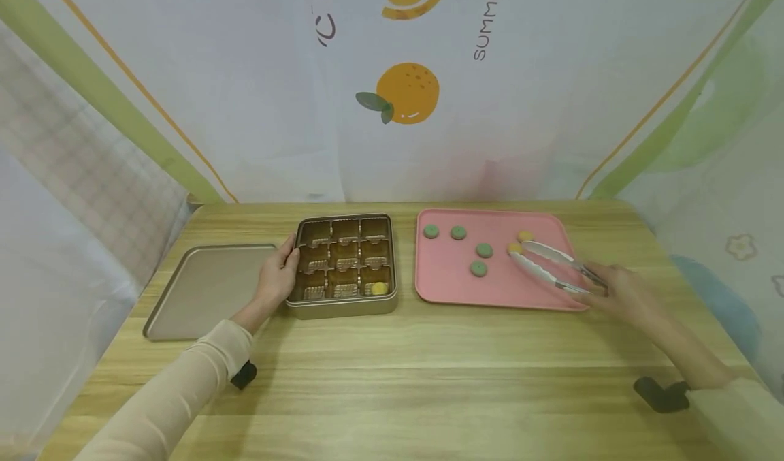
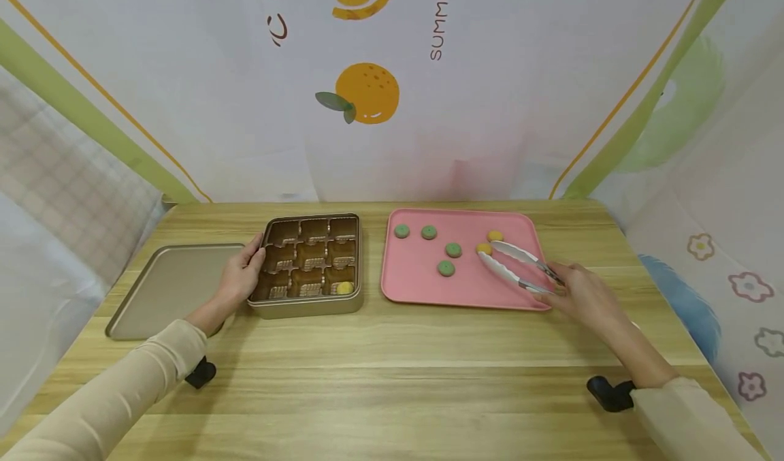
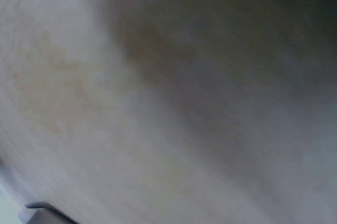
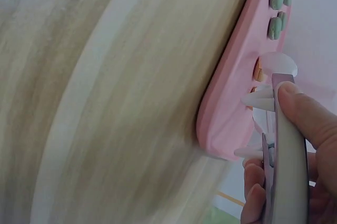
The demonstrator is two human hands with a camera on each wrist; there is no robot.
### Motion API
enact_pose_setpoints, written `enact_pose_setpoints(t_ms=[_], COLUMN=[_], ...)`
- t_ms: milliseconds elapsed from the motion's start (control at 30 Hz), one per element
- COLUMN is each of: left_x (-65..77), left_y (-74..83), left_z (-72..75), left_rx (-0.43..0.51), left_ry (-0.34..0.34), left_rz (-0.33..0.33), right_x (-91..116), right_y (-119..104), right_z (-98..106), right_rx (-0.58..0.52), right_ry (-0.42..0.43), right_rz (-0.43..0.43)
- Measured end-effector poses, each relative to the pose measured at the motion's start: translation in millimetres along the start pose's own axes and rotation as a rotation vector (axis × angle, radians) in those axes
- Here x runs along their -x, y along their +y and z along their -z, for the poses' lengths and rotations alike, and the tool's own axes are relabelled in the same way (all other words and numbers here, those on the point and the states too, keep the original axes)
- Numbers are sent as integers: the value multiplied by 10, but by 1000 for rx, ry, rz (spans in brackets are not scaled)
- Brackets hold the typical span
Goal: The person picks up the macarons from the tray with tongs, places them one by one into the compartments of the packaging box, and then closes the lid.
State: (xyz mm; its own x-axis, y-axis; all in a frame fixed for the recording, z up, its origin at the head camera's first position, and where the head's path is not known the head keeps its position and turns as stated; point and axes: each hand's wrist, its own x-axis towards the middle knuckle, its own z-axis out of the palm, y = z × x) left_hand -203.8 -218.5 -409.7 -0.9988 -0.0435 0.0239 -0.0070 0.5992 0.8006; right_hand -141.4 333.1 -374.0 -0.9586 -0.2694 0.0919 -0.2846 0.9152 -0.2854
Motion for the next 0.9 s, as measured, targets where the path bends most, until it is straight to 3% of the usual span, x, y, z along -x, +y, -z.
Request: enact_pose_setpoints(t_ms=[433,900], left_x=[8,8], left_y=[6,1], left_z=[-7,-3], left_rx=[13,30], left_ry=[-1,-3], left_rz=[7,6], right_x=[-61,-82], right_y=[25,32], right_z=[-46,-97], right_rx=[-39,-35], right_ry=[-38,-21], right_rz=[-31,-43])
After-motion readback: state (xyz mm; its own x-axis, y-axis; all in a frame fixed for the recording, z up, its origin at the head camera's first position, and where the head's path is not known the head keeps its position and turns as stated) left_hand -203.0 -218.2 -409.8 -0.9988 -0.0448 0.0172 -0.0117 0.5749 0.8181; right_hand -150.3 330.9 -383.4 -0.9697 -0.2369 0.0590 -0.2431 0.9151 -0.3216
